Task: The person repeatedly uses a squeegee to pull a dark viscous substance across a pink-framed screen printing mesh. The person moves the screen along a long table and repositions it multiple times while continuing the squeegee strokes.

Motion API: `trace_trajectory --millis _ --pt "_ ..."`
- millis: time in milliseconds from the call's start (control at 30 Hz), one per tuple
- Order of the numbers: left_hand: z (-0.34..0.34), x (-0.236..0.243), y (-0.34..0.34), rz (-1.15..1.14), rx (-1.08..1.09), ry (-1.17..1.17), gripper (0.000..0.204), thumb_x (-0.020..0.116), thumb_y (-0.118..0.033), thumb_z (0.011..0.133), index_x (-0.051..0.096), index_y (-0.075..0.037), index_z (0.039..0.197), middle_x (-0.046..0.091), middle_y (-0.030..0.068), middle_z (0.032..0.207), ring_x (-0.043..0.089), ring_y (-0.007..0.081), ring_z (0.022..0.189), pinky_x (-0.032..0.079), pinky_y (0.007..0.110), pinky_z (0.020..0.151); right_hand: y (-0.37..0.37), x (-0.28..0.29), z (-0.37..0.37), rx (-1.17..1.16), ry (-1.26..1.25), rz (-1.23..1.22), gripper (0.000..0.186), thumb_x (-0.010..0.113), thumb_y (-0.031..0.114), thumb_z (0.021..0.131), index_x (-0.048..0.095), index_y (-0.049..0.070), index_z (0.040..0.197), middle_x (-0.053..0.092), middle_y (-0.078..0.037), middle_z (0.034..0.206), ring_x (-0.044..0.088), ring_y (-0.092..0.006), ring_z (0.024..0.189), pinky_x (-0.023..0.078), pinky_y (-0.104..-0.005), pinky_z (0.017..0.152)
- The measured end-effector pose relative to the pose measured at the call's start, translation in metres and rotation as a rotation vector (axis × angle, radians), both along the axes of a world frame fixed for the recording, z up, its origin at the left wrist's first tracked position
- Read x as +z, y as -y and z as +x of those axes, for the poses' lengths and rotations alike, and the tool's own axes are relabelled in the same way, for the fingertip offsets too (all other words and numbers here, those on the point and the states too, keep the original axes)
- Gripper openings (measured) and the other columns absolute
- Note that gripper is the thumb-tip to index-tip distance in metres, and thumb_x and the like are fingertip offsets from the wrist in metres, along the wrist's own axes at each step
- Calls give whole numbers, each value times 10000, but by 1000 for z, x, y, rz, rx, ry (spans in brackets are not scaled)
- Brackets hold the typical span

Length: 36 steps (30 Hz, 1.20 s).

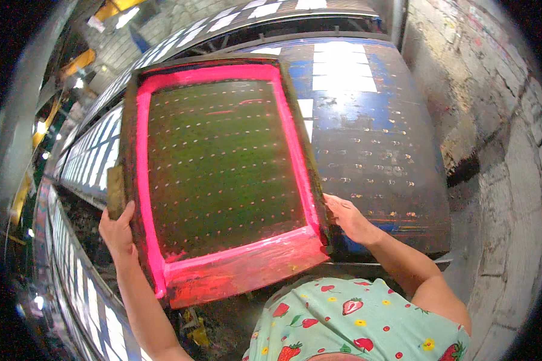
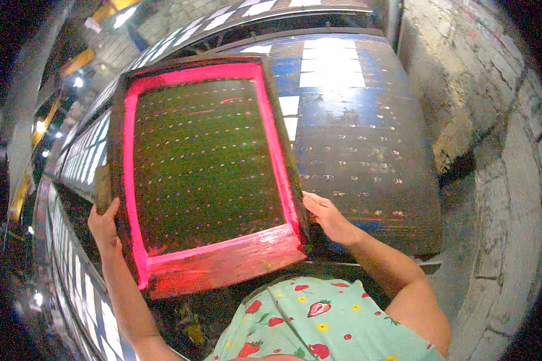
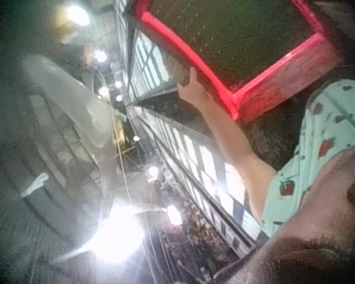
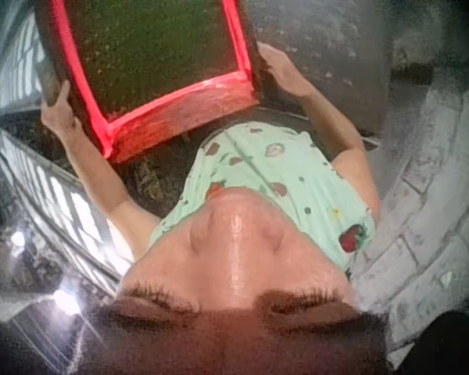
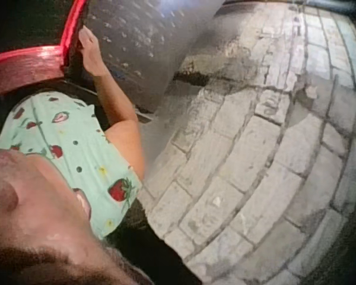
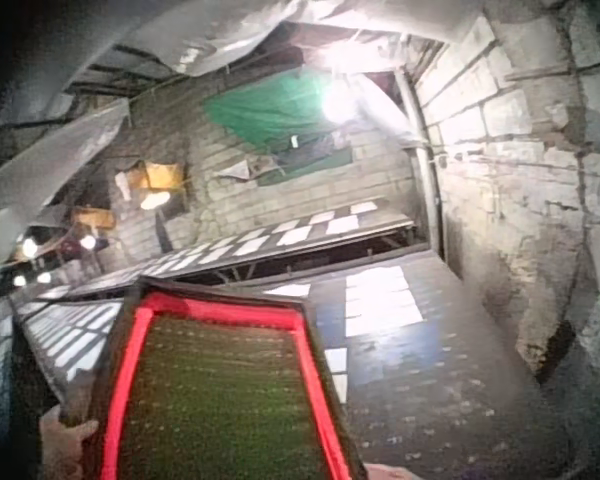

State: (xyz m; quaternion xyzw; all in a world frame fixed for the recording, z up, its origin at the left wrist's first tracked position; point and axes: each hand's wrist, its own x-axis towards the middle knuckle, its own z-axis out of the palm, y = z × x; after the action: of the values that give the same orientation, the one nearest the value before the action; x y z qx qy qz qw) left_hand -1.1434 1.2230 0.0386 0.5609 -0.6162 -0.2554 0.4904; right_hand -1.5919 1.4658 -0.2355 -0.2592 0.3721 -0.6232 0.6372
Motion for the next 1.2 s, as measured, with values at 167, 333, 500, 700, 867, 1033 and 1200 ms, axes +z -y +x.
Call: trace_trajectory --millis 167,333,500,700,867,1033,1200 --pt "74 14 -131 -64 365 -12 472 825 -45 959 683 40 1402 756 134 1271 721 257 1110 571 404 996 29 24 6 112 -74 -34 465 549 308 1176 663 11 1515 753 -82 1375 709 -189 1252 555 -383 1088" --pt "121 -20 -298 -29 636 -242 505 830 -101 952 682 26 1418 745 118 1251 726 260 1081 581 411 953 10 46 19 265 -10 -279 556 524 320 1166 599 -72 1552 675 -159 1534 641 -234 1397 457 -400 1221" --pt "135 -68 -488 -10 830 -446 499 842 -110 953 680 33 1403 747 114 1231 735 253 1027 596 410 892 -51 62 32 397 -59 -348 578 553 355 1138 629 -60 1533 685 -142 1520 627 -212 1388 413 -365 1240" --pt "105 -124 -674 -2 1083 -568 473 831 -88 970 670 61 1388 749 137 1222 747 272 1004 613 425 868 -143 78 29 573 -81 -254 581 568 396 1142 668 -53 1497 714 -138 1490 652 -225 1357 435 -371 1224" --pt "76 -148 -784 57 1048 -625 486 807 -137 988 657 71 1401 738 152 1229 746 298 997 617 436 883 -195 89 20 684 -170 -273 549 520 362 1175 650 -48 1515 702 -128 1492 630 -213 1375 434 -374 1228" --pt "31 -154 -830 147 1212 -709 477 826 -111 962 702 56 1391 733 134 1271 708 335 1100 582 494 1007 -227 93 7 780 -159 -187 536 536 352 1174 642 -31 1534 700 -113 1490 628 -190 1373 442 -352 1221" --pt "-45 -139 -836 150 1345 -700 454 803 -15 969 701 98 1397 724 174 1311 696 382 1145 585 531 1051 -230 93 -20 793 -86 -159 542 628 401 1133 708 -18 1466 739 -122 1446 667 -212 1332 461 -357 1203"
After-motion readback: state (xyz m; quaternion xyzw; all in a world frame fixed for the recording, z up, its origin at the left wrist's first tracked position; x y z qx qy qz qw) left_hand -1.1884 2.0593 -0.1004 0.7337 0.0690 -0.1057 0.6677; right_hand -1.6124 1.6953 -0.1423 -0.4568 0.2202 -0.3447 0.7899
